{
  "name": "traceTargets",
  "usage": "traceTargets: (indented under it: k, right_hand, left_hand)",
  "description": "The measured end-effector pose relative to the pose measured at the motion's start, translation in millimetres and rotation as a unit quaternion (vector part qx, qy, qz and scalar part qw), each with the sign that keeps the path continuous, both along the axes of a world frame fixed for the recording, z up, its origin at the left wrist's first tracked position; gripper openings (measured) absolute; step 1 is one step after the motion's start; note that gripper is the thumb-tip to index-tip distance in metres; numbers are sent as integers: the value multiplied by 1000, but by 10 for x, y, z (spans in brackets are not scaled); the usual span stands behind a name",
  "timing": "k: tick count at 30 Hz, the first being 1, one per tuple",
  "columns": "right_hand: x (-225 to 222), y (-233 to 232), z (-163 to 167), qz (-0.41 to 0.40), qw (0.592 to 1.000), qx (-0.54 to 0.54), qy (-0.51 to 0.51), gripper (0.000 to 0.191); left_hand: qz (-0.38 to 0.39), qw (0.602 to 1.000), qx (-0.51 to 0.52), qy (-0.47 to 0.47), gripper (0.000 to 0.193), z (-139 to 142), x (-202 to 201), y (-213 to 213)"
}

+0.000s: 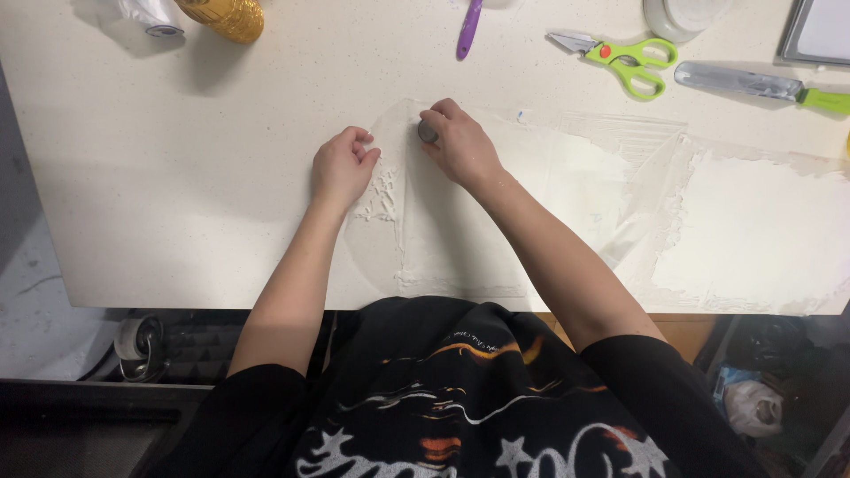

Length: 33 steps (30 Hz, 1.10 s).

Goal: The person holds a small metal circle cutter and repeatedly presses it into a flat white fondant sheet laid on a plastic-covered board, cutting rows of circles. They occasionally lift the cutter, reposition it, and continue cutting more circles across the sheet.

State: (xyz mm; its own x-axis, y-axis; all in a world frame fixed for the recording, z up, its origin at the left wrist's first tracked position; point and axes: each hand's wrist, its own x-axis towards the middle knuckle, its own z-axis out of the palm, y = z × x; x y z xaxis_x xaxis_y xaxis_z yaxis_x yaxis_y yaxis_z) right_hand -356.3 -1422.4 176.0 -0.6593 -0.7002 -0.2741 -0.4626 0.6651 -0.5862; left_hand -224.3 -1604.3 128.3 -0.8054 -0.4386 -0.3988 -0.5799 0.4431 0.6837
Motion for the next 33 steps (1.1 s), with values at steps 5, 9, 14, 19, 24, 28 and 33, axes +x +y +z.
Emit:
traceTargets:
  k: [5, 9, 14, 19, 24, 28, 33]
  right_hand:
    - [-5, 2, -40, 2, 1000, 3, 11, 41]
    - [-23, -28, -39, 21, 999, 43, 16, 39]
    - [-82, -91, -1, 63, 994, 87, 27, 32]
    - [-173, -109, 26, 80, 993, 74, 37, 34]
    - [-240, -123, -6, 107, 985, 130, 38, 27]
    - [-278, -117, -36, 142, 980, 130, 55, 20]
    - [-279, -88, -37, 158, 975, 146, 64, 18]
  left_hand:
    - [1, 1000, 4, -4, 23, 31, 23, 25]
    - [-2, 1000, 1, -1, 23, 44, 40, 46]
    - [12, 1000, 5, 6, 24, 70, -11, 2]
    - [22, 999, -13, -25, 27, 53, -150, -12]
    - [28, 999, -22, -23, 28, 6, -213, -17]
    - [33, 999, -22, -22, 28, -17, -236, -4]
    - [35, 998, -16, -42, 28, -27, -247, 39]
